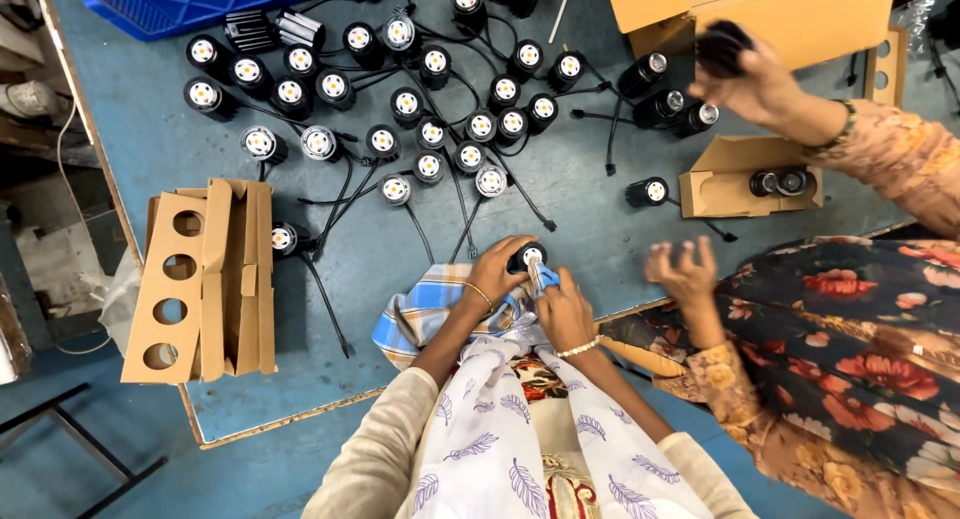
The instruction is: The person wipes the surface of small black LED lights with a cloth on a workbench, then places them into cardboard inserts. The person handles the lights one at a time, wiping each unit before moving it to the packaging area.
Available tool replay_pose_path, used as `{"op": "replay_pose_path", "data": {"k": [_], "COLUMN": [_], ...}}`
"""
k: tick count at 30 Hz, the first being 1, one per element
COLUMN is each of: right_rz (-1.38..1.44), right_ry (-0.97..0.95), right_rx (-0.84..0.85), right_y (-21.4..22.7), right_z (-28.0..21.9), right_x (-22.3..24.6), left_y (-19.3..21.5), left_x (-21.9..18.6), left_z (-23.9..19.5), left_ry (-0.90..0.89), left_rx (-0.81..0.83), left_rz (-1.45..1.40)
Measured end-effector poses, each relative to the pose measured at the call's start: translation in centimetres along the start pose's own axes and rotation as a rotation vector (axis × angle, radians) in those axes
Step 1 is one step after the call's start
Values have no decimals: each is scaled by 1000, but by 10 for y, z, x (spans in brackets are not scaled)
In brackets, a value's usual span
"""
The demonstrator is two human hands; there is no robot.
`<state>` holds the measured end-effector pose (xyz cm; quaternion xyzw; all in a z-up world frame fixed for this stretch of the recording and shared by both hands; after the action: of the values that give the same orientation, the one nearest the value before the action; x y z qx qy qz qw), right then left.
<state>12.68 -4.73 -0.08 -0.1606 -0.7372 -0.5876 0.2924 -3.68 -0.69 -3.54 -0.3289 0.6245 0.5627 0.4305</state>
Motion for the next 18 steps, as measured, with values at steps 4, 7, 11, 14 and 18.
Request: {"op": "replay_pose_path", "data": {"k": [4, 7, 11, 14, 18], "right_rz": [-43, -28, -8, 32, 145], "right_ry": [9, 40, -61, -42, 65], "right_rx": [-1, -69, -41, -31, 6], "right_y": [1, -4, -11, -12, -6], "right_z": [-1, 4, 12, 5, -12], "right_x": [3, 11, 8, -2, -21], "left_y": [2, 3, 2, 1, 1], "left_x": [-3, -3, -2, -1, -1], "left_z": [0, -2, 0, -3, -3], "left_ry": [-9, -3, 4, 7, 20], "left_rx": [-11, 0, 2, -11, -32], "left_rz": [-4, -9, -5, -3, -9]}}
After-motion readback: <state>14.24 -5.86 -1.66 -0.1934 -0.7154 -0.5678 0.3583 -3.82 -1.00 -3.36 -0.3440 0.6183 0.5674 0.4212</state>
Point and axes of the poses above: each hand's wrist, its own z-axis towards the middle knuckle, its own y-axis out of the back of the hand, x = y × z, the point moved 3 cm from there along z, towards the middle knuckle, and after that the axes turned 11 degrees about z, right-handed, at the moved point
